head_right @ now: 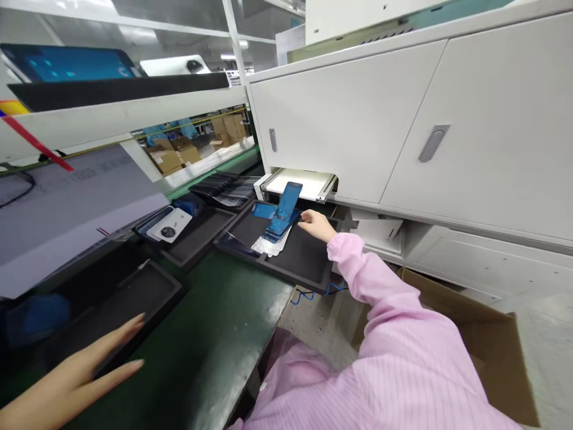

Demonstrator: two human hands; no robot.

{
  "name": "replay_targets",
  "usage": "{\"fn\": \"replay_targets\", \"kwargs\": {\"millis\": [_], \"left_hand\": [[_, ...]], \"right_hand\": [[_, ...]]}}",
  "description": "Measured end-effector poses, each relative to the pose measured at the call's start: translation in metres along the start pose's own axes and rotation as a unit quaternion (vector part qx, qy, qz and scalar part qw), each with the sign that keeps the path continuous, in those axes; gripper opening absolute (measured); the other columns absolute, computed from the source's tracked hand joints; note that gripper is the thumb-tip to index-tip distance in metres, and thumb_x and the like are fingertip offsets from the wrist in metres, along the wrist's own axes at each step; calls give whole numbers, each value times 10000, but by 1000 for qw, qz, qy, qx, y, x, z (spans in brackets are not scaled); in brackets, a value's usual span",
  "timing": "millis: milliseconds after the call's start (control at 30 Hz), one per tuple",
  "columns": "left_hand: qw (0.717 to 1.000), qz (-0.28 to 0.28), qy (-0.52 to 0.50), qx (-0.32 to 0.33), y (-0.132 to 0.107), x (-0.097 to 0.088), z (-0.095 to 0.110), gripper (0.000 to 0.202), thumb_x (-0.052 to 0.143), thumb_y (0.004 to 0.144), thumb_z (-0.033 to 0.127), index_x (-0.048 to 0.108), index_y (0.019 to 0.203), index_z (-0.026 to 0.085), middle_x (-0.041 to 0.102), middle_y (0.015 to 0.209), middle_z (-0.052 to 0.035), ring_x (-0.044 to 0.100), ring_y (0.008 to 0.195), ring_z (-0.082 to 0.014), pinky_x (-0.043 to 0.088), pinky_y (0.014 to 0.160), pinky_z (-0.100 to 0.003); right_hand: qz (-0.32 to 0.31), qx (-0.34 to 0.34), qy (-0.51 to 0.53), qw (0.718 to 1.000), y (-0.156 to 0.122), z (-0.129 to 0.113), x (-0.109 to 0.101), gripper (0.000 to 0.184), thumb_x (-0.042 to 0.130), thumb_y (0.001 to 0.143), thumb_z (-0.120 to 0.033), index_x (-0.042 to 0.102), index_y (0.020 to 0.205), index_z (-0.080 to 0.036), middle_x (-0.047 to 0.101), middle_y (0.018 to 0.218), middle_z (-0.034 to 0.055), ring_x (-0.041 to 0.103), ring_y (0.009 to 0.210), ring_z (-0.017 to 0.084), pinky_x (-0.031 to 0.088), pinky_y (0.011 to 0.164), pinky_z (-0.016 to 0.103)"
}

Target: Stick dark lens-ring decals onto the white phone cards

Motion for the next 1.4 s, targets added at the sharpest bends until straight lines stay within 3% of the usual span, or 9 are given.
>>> {"fn": "replay_targets", "kwargs": {"millis": [167, 267, 433, 600, 767, 967, 1067, 1200, 1400], "left_hand": [[974, -148, -64, 161, 59, 43, 124, 749, 625, 755, 553, 395, 1438, 349, 467, 1473, 11, 449, 1350, -258, 307, 1166, -390], [950, -202, -125, 202, 69, 70, 151, 721, 624, 793, 477, 371, 1453, 336, 467, 1474, -18, 466, 1336, -236, 340, 1144, -387], [939, -222, -207, 161, 73, 108, 124, 698, 622, 815, 459, 366, 1454, 338, 529, 1412, -46, 517, 1280, -230, 405, 1102, -394], [926, -200, -306, 93, 76, 132, 86, 603, 603, 829, 469, 447, 1393, 322, 606, 1310, -58, 582, 1200, -223, 442, 1080, -385], [921, -172, -343, 63, 73, 139, 78, 612, 603, 816, 491, 449, 1371, 285, 605, 1289, -79, 598, 1174, -232, 454, 1071, -391], [920, -154, -357, 51, 60, 137, 81, 629, 582, 825, 517, 428, 1373, 250, 600, 1292, -93, 572, 1208, -248, 424, 1092, -426], [915, -144, -374, 41, 54, 141, 75, 638, 566, 836, 532, 422, 1377, 225, 598, 1289, -104, 572, 1203, -252, 414, 1095, -437], [908, -134, -397, 30, 51, 150, 66, 624, 582, 838, 517, 433, 1374, 234, 598, 1286, -100, 582, 1183, -246, 408, 1095, -434], [899, -132, -414, 41, 51, 157, 72, 588, 617, 822, 500, 486, 1334, 244, 624, 1242, -97, 606, 1139, -250, 430, 1067, -448]], "right_hand": [[-37, -121, -114, 985, 68, 1, 25, 585, 487, 768, 35, 500, 1338, -93, 404, 1481, 170, 210, 1460, 291, 130, 1196, 554], [-94, -189, -244, 947, 90, 0, 47, 542, 388, 823, 48, 482, 1345, -63, 414, 1469, 196, 203, 1463, 293, 41, 1172, 607], [-171, -209, -264, 926, 84, 16, 66, 494, 455, 816, 18, 566, 1279, -112, 538, 1374, 169, 434, 1348, 265, 269, 1144, 502], [-257, -209, -274, 903, 83, 18, 65, 761, 654, 618, -1, 492, 1357, -91, 431, 1461, 190, 432, 1338, 327, 367, 1086, 449], [-357, -234, -271, 863, 123, -9, 90, 1008, 807, 525, -163, 377, 1436, -129, 451, 1459, 117, 412, 1353, 262, 345, 1085, 318], [-441, -233, -303, 812, 142, -19, 122, 996, 900, 351, -275, 555, 1271, -109, 657, 1103, 75, 637, 959, 264, 459, 822, 293], [-448, -259, -311, 798, 134, -19, 118, 971, 920, 314, -308, 581, 1199, -93, 610, 1107, 98, 605, 961, 287, 452, 808, 309], [-425, -291, -318, 796, 117, -18, 101, 897, 898, 439, -368, 529, 1202, -75, 530, 1160, 153, 534, 1046, 315, 433, 868, 351], [-315, -403, -279, 813, 95, -10, 78, 705, 838, 580, -489, 530, 1076, -94, 541, 1082, 169, 530, 990, 310, 431, 890, 427]]}}
Point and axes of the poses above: each hand's wrist, its own y-axis towards the middle knuckle, its own x-axis out of the palm, z = x × y, the point moved 4 cm from there along y, towards the middle knuckle
